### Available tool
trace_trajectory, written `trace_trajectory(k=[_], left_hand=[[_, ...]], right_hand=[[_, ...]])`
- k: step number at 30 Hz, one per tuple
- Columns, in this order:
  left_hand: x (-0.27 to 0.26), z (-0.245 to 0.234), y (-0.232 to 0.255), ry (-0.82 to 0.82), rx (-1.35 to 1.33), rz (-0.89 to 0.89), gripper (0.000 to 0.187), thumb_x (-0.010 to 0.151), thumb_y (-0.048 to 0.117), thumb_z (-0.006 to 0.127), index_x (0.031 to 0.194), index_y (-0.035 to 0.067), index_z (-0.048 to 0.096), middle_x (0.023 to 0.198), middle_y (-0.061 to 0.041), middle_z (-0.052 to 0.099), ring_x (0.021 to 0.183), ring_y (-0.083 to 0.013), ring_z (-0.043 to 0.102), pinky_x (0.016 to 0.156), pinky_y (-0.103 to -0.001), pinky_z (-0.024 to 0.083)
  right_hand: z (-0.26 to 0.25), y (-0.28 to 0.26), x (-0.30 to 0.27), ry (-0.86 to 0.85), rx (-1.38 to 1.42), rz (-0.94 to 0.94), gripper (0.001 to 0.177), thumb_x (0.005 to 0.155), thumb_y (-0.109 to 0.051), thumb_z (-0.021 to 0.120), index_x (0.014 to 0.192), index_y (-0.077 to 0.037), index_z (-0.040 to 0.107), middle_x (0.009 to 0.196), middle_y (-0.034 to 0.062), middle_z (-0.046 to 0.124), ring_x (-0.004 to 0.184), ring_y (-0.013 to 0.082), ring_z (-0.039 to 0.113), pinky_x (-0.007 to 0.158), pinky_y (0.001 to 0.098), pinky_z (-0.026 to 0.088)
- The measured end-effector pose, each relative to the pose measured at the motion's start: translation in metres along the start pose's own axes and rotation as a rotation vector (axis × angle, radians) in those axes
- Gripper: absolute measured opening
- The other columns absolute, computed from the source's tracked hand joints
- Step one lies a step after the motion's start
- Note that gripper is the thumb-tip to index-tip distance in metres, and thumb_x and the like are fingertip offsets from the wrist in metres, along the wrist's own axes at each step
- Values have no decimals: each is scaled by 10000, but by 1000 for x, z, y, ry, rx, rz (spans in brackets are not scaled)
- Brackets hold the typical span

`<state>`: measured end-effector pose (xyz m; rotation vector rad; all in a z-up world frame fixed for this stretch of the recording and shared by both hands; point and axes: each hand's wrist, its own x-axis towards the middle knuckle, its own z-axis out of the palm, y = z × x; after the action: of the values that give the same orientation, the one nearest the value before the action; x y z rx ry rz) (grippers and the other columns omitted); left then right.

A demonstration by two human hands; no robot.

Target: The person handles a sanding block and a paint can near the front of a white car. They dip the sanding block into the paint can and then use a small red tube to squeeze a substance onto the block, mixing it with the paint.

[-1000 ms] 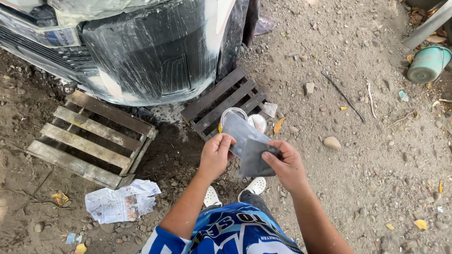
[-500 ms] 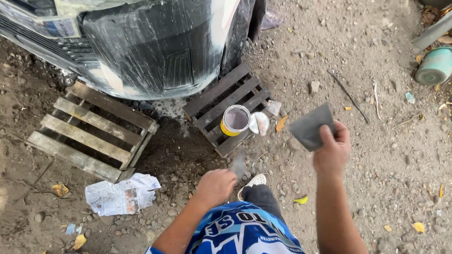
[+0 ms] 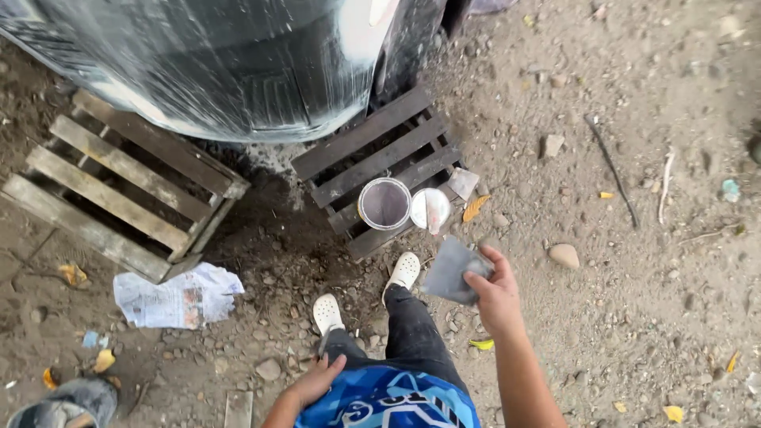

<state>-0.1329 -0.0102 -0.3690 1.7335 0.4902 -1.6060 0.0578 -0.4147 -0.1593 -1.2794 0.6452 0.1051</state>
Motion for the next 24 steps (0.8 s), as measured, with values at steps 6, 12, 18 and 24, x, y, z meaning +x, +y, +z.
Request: trace_trajectory(k=[6,12,18,24], left_hand=[[-35,17,119,474,285,-3,973,889,739,439,1610,134,195,1718,-101,82,1576,-289,118,1216,-501,144],[37,-19,166,911,88,164,412,975,304,599,1366,179,631,1258,-174,678,1123,-381,664,959,-453,544],[88,-104,214,1039,29,311,224,990,167,584,1175,183,709,1078,-133,733,935,-330,734,842,-434,590],[126,-174,279,616,464,238,836,867,279,753,1547,103,299,1569,-146,369,1421,-332,396,1111,-468,395]], right_hand=[[-16,56,137,20,112,378,422,892,3,599,1311,-34,588,1103,80,685,931,194,683,762,369,593],[-12,105,218,-76,130,493,288,971,-53,576,1259,-59,582,1142,100,666,977,245,684,773,414,621],[22,95,254,-30,28,558,363,1017,-201,507,1366,-278,439,1279,49,605,1042,298,688,707,502,613],[25,94,277,-198,-48,405,650,842,32,600,1413,-218,416,1264,47,603,1056,250,694,747,463,629]])
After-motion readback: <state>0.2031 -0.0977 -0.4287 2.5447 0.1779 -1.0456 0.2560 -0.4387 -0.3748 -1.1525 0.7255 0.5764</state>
